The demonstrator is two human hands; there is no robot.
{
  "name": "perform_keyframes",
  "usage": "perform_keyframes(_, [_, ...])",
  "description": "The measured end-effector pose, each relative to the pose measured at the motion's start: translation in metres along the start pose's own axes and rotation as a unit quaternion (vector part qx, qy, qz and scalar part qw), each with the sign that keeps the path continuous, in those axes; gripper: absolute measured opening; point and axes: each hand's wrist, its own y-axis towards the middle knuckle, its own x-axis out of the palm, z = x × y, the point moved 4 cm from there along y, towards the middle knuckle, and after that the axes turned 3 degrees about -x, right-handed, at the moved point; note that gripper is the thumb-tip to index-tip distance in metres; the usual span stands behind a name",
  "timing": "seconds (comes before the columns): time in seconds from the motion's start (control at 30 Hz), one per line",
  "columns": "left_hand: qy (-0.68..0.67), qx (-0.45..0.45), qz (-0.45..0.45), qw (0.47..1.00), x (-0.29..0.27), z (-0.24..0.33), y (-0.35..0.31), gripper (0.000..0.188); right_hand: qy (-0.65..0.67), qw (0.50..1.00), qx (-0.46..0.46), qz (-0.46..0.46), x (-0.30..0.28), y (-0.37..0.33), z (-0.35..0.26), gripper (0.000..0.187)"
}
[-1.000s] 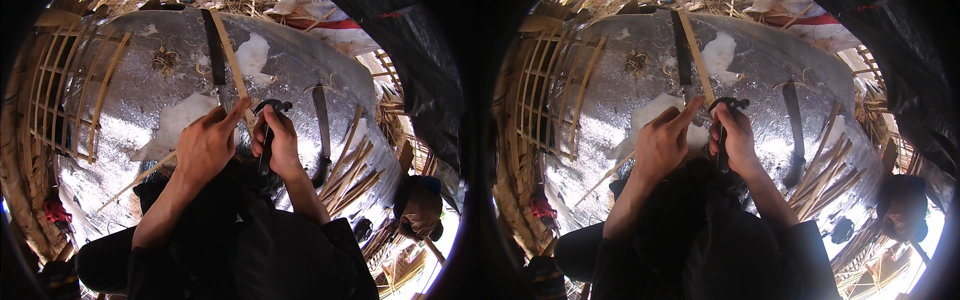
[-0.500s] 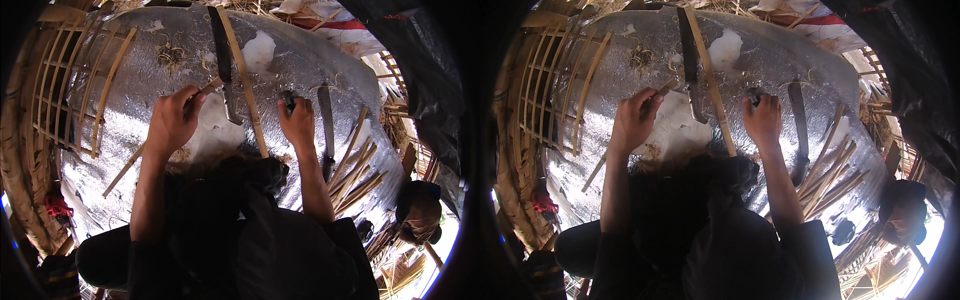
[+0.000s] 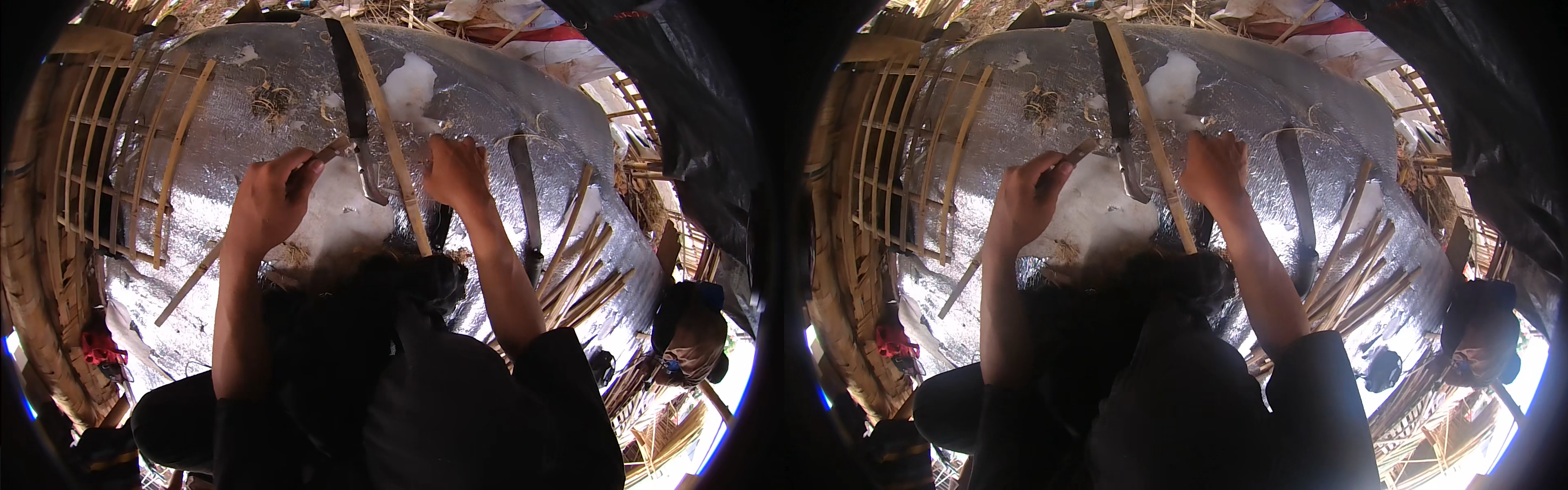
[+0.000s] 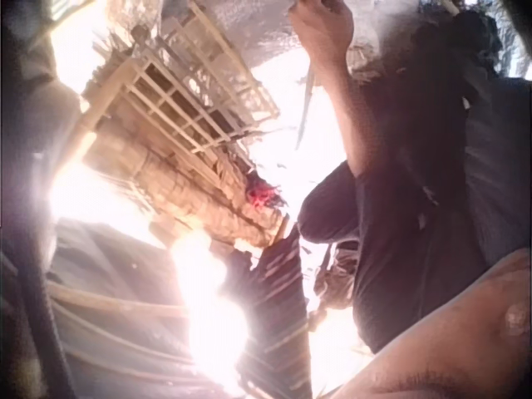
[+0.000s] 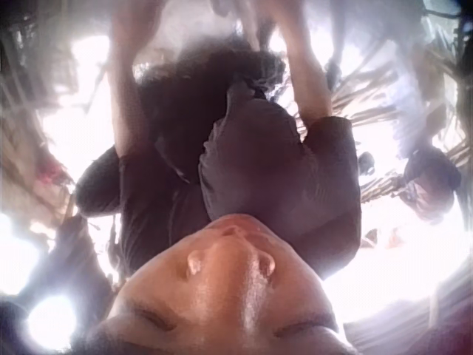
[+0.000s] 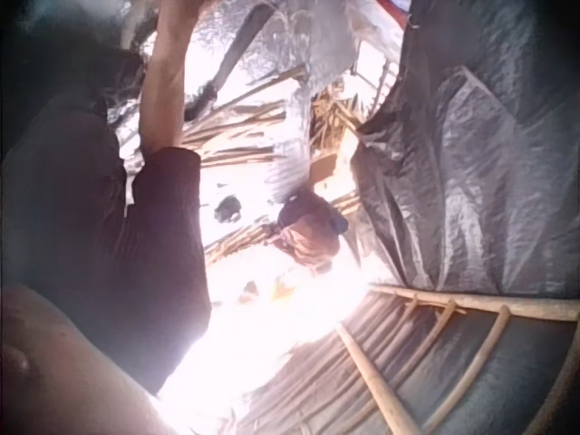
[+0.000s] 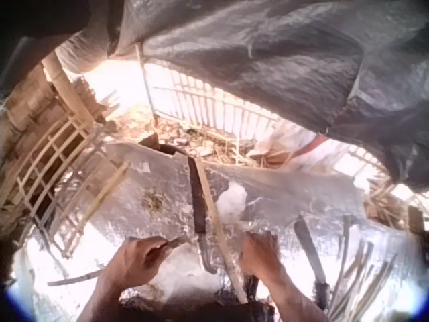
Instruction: The person assembles a small wooden frame using thin bamboo strips and a hammer. They position the strips together and secure the joints by hammering in small fasteners.
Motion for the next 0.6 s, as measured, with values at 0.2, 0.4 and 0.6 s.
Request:
perform_keyframes(0.2, [-0.003, 0.016, -0.015, 1.000, 0.007, 0.003, -0.001, 0.013, 0.027, 0.996, -0.079, -0.013, 0.036, 0.007, -0.025, 0.036])
perform_keyframes(0.4, [-0.016, 0.044, -0.040, 0.998, 0.011, 0.006, -0.005, 0.014, 0.374, 0.920, -0.012, -0.114, 0.030, 0.029, -0.003, 0.035])
perform_keyframes(0.6, [-0.026, 0.004, -0.068, 0.997, 0.013, -0.001, -0.005, 0.020, 0.647, 0.750, -0.024, -0.137, 0.007, 0.030, -0.029, 0.031])
